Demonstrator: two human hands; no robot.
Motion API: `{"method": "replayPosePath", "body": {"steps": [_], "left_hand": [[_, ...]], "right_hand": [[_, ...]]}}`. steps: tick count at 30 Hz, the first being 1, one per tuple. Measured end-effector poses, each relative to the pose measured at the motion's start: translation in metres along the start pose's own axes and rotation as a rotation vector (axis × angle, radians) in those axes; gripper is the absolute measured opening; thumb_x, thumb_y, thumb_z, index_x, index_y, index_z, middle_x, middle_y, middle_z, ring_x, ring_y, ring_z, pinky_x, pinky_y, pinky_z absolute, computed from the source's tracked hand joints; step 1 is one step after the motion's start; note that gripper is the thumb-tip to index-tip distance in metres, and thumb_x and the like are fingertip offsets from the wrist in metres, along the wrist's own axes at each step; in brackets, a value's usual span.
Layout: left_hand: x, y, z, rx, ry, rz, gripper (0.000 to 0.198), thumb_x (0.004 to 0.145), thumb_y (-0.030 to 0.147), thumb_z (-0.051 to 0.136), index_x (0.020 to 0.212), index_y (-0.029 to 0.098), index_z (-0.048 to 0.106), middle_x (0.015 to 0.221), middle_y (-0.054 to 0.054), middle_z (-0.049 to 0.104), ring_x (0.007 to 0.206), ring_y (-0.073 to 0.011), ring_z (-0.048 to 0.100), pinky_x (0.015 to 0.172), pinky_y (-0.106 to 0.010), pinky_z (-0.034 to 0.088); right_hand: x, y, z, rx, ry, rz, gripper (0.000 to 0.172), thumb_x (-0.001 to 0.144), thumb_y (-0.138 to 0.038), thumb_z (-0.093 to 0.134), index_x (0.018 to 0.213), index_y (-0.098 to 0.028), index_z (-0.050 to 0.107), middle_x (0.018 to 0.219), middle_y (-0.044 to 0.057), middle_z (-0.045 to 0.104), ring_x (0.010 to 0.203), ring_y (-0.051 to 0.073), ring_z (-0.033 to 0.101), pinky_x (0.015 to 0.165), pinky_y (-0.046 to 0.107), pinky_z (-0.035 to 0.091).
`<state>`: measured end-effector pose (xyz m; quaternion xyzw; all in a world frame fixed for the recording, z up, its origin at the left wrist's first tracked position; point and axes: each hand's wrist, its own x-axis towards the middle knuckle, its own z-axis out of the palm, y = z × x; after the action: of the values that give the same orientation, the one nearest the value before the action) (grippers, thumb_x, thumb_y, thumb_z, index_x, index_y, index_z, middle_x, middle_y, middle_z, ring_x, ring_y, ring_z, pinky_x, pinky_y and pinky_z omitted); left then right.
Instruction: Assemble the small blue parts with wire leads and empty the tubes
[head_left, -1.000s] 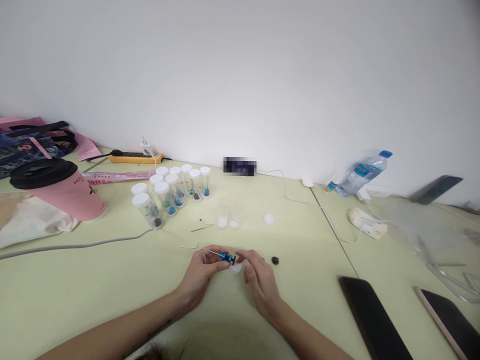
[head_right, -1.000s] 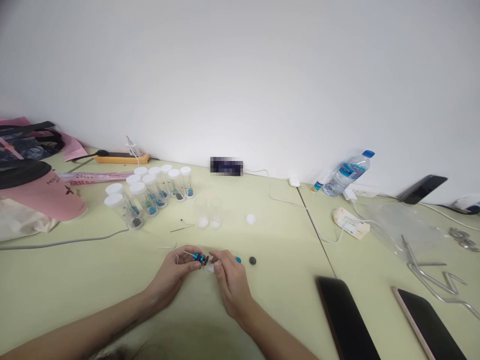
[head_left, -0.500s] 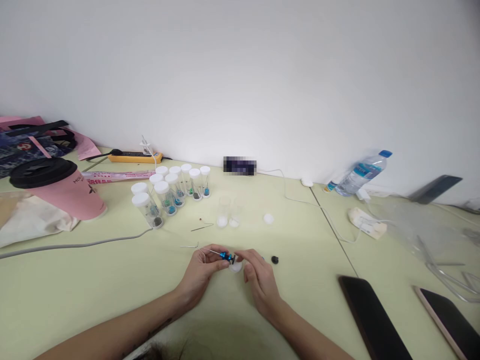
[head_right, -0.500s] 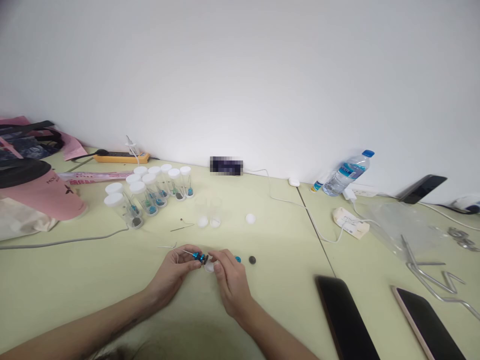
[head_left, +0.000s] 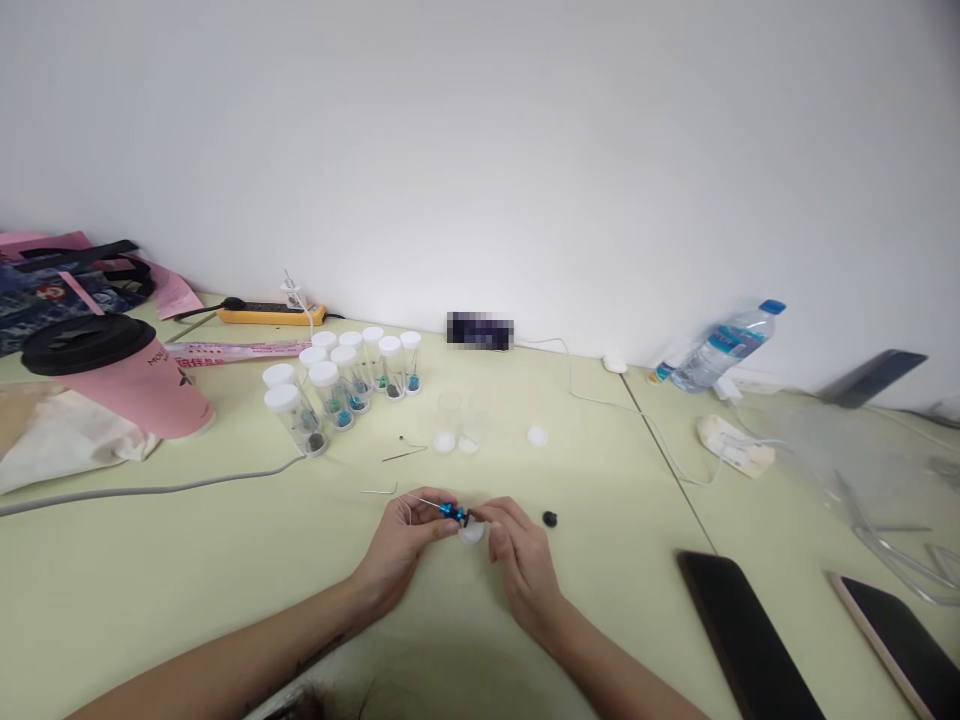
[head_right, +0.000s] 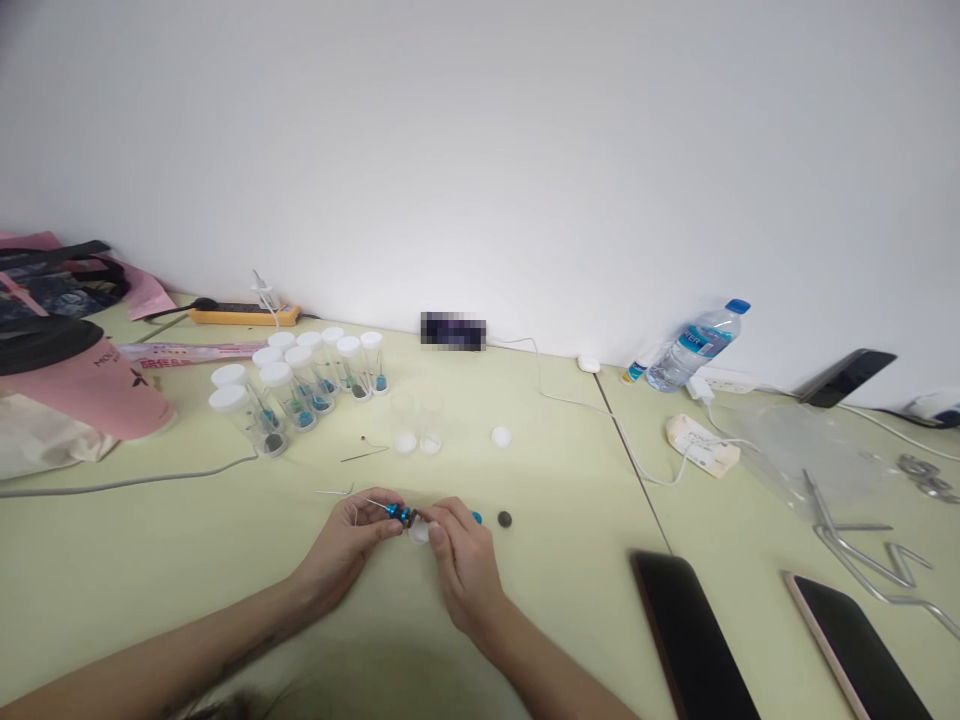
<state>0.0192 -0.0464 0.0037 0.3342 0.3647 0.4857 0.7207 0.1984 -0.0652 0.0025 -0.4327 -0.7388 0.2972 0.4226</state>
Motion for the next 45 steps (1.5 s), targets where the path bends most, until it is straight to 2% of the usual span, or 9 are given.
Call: {"method": "replayPosePath", "body": {"steps": [7, 12, 16, 20, 25, 29, 33, 38, 45], "left_hand": [[-0.001, 0.0, 0.0, -0.009, 0.003, -0.01, 0.024, 0.064, 0.014, 0.077, 0.085, 0.016, 0.068, 0.084, -0.005, 0.073, 0.079, -0.0165, 0.065, 0.078, -0.028, 0.047], [-0.001, 0.001, 0.001, -0.008, -0.005, -0.002, 0.022, 0.064, 0.013, 0.077, 0.085, 0.017, 0.069, 0.083, -0.004, 0.072, 0.079, -0.0153, 0.064, 0.079, -0.027, 0.047], [-0.001, 0.001, 0.001, -0.023, -0.005, -0.009, 0.024, 0.064, 0.012, 0.077, 0.086, 0.017, 0.068, 0.083, -0.004, 0.072, 0.079, -0.0155, 0.064, 0.078, -0.027, 0.047], [-0.001, 0.0, 0.0, -0.015, -0.007, 0.004, 0.023, 0.064, 0.013, 0.077, 0.085, 0.016, 0.068, 0.084, -0.004, 0.072, 0.079, -0.0158, 0.064, 0.078, -0.028, 0.047], [0.0, 0.0, 0.0, -0.013, 0.003, -0.009, 0.023, 0.064, 0.013, 0.077, 0.085, 0.017, 0.068, 0.083, -0.003, 0.072, 0.077, -0.0142, 0.064, 0.076, -0.026, 0.047], [-0.001, 0.001, 0.001, -0.003, 0.0, -0.01, 0.023, 0.064, 0.014, 0.077, 0.084, 0.017, 0.068, 0.082, -0.002, 0.072, 0.077, -0.0148, 0.064, 0.076, -0.026, 0.047], [-0.004, 0.001, 0.002, 0.077, -0.022, -0.011, 0.022, 0.064, 0.017, 0.078, 0.084, 0.017, 0.068, 0.082, -0.004, 0.073, 0.078, -0.0182, 0.066, 0.075, -0.029, 0.049], [-0.01, 0.002, 0.001, 0.237, -0.055, 0.094, 0.018, 0.068, 0.02, 0.075, 0.085, 0.017, 0.071, 0.083, -0.005, 0.071, 0.08, -0.0191, 0.065, 0.076, -0.03, 0.05], [-0.014, 0.006, -0.004, 0.465, -0.149, 0.341, 0.014, 0.074, 0.02, 0.071, 0.087, 0.019, 0.074, 0.086, -0.008, 0.07, 0.083, -0.0206, 0.063, 0.078, -0.031, 0.049]], "right_hand": [[0.0, 0.0, 0.0, 0.002, -0.006, -0.029, 0.036, 0.098, -0.028, 0.031, 0.101, -0.021, 0.066, 0.088, 0.006, 0.059, 0.079, 0.016, 0.058, 0.073, 0.029, 0.047], [0.0, -0.001, 0.0, 0.015, 0.01, -0.031, 0.036, 0.098, -0.033, 0.031, 0.114, -0.02, 0.06, 0.1, 0.009, 0.059, 0.082, 0.018, 0.058, 0.07, 0.03, 0.048], [0.0, -0.002, -0.001, -0.018, -0.03, -0.055, 0.039, 0.098, -0.033, 0.029, 0.099, -0.02, 0.066, 0.085, 0.007, 0.059, 0.075, 0.017, 0.056, 0.07, 0.031, 0.045], [0.001, -0.003, -0.002, -0.002, -0.007, -0.055, 0.04, 0.098, -0.038, 0.029, 0.115, -0.019, 0.059, 0.099, 0.01, 0.059, 0.085, 0.019, 0.057, 0.073, 0.032, 0.044], [0.0, 0.0, -0.001, -0.04, -0.053, -0.063, 0.044, 0.098, -0.036, 0.025, 0.091, -0.02, 0.065, 0.079, 0.005, 0.059, 0.07, 0.016, 0.055, 0.066, 0.029, 0.042], [0.001, -0.002, 0.0, -0.092, -0.016, -0.012, 0.029, 0.096, -0.036, 0.035, 0.107, -0.019, 0.056, 0.082, 0.004, 0.059, 0.063, 0.014, 0.053, 0.061, 0.027, 0.042], [0.0, -0.006, 0.003, -0.175, -0.057, -0.005, 0.017, 0.092, -0.03, 0.047, 0.106, -0.021, 0.051, 0.083, 0.002, 0.061, 0.056, 0.011, 0.051, 0.056, 0.025, 0.041], [-0.002, -0.002, 0.006, -0.187, -0.063, -0.088, 0.013, 0.095, -0.024, 0.042, 0.103, -0.02, 0.051, 0.083, 0.003, 0.062, 0.071, 0.015, 0.059, 0.063, 0.026, 0.045], [-0.002, 0.0, 0.006, -0.081, -0.101, -0.076, 0.01, 0.094, -0.021, 0.039, 0.092, -0.02, 0.049, 0.079, 0.002, 0.058, 0.065, 0.014, 0.055, 0.057, 0.025, 0.042]]}}
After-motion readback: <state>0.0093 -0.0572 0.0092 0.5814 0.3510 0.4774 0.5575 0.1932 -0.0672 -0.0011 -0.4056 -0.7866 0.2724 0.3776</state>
